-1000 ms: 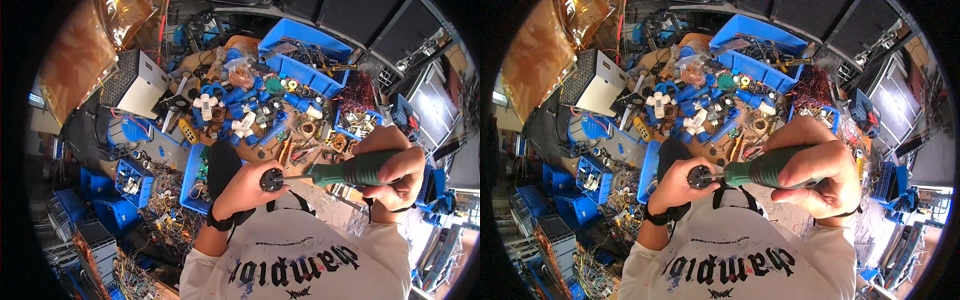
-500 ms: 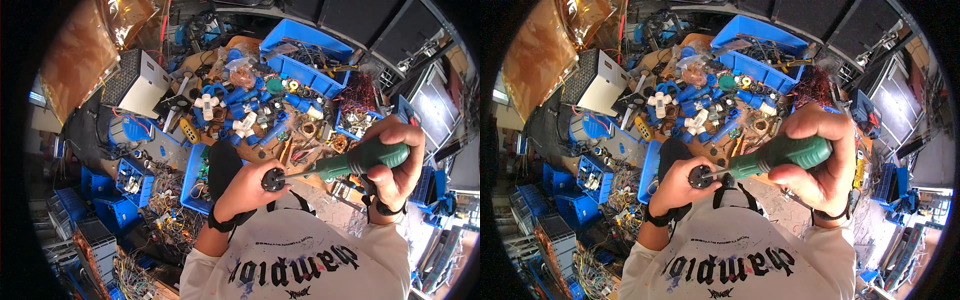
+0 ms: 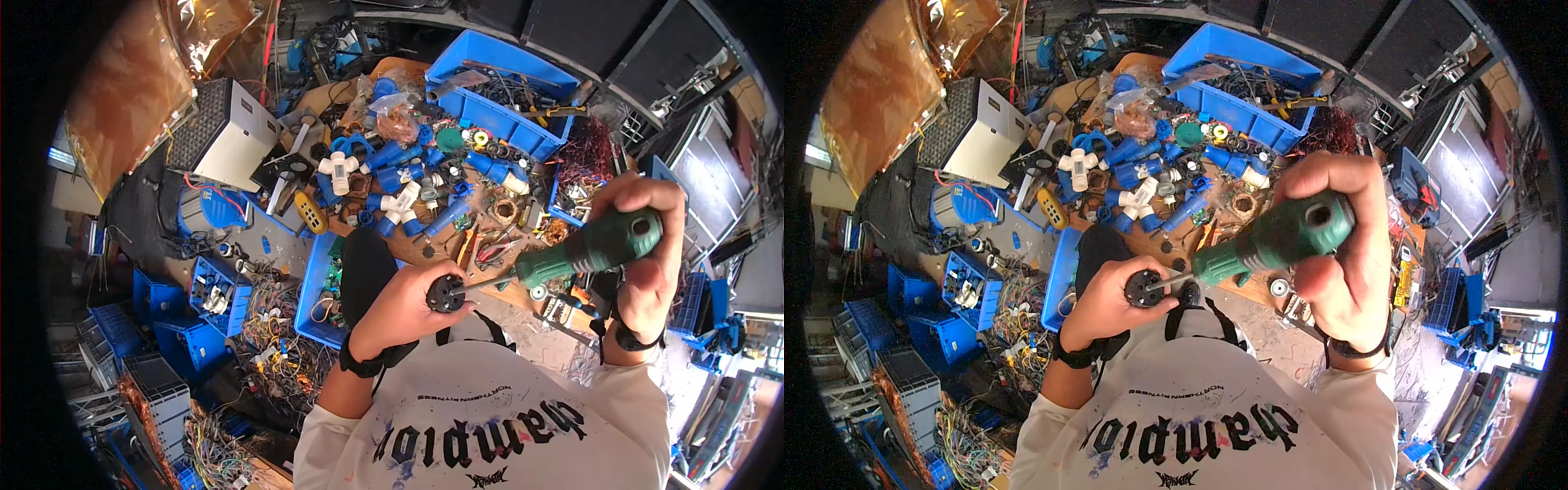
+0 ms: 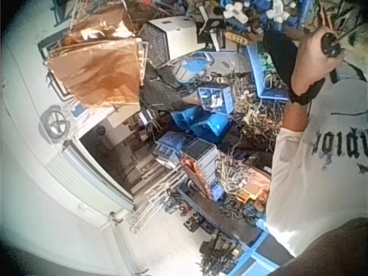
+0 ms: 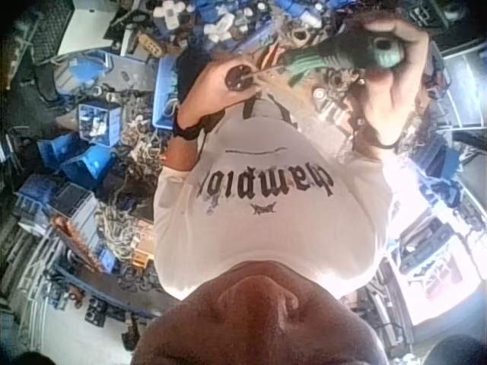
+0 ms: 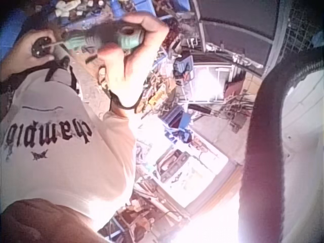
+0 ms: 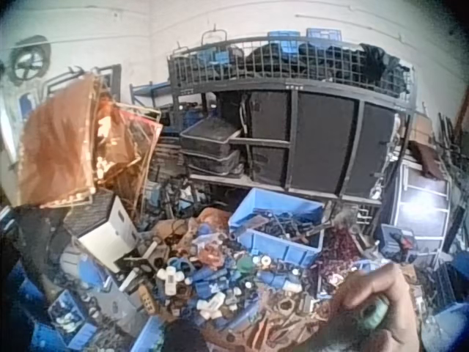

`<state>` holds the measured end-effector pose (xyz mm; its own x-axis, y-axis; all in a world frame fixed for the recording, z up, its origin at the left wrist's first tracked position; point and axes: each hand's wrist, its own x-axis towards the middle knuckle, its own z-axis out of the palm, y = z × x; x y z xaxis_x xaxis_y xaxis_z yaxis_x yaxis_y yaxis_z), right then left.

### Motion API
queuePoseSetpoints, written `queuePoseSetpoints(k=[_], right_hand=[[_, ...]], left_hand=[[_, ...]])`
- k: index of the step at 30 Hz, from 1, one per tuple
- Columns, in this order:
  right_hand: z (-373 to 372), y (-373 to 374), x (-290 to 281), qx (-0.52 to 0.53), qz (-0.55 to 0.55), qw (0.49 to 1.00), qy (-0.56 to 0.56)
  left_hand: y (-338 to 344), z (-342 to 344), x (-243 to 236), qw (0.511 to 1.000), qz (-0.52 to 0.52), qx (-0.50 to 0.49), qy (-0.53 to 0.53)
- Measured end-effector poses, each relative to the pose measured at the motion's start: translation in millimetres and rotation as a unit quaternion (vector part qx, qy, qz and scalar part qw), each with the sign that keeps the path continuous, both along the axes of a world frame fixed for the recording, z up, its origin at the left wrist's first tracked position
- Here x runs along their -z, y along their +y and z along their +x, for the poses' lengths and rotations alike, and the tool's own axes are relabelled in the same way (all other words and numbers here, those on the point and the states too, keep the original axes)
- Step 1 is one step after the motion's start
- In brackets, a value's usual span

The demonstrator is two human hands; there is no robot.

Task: The person uses a screwdriver to unscrew and open a black electrical plug, then places it into a blue plastic pipe fitting. They subsequently pick up a black electrical box and use the screwdriver to manipulate its internal components.

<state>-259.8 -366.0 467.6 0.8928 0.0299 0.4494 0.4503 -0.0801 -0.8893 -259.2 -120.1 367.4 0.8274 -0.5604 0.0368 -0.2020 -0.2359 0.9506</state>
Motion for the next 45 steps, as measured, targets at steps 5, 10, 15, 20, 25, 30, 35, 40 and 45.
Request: queuePoseSetpoints(k=[5,10,15,20,25,30,35,40,45], right_hand=[[-6.6,-9.3,-3.5,0.042,-0.114,0.992,0.022],[1.8,-7.4,-3.2,-0.108,-0.066,0.989,-0.074],[4.7,-3.7,2.2,-0.093,-0.028,0.994,-0.056],[-1.4,-17.7,-2.7,0.018,-0.176,0.984,-0.023],[8.5,-13.3,-4.4,-0.136,-0.093,0.982,-0.094],[-5.3,3.9,-2.2,-0.083,0.028,0.996,-0.016],[4.1,-12.3,10.6,-0.025,-0.042,0.999,-0.025],[1.4,-3.0,0.0,-0.031,0.009,0.999,-0.025],[3.8,-2.1,4.5,-0.110,0.076,0.990,-0.033]], left_hand=[[-1.5,-0.6,3.9,1.000,0.002,-0.007,-0.011],[0.4,1.2,3.5,1.000,0.014,-0.002,-0.014],[-2.1,1.0,6.2,1.000,0.001,-0.005,-0.017],[-0.8,0.4,6.5,1.000,0.000,-0.008,-0.015],[-2.1,1.8,2.1,1.000,0.017,-0.018,-0.012],[-2.1,1.6,1.2,1.000,-0.008,-0.018,-0.006],[-2.0,0.5,0.4,1.000,0.003,-0.025,-0.009],[-1.8,0.7,-1.2,1.000,-0.002,-0.029,0.003],[-2.8,2.3,-1.6,0.999,-0.002,-0.036,0.005]])
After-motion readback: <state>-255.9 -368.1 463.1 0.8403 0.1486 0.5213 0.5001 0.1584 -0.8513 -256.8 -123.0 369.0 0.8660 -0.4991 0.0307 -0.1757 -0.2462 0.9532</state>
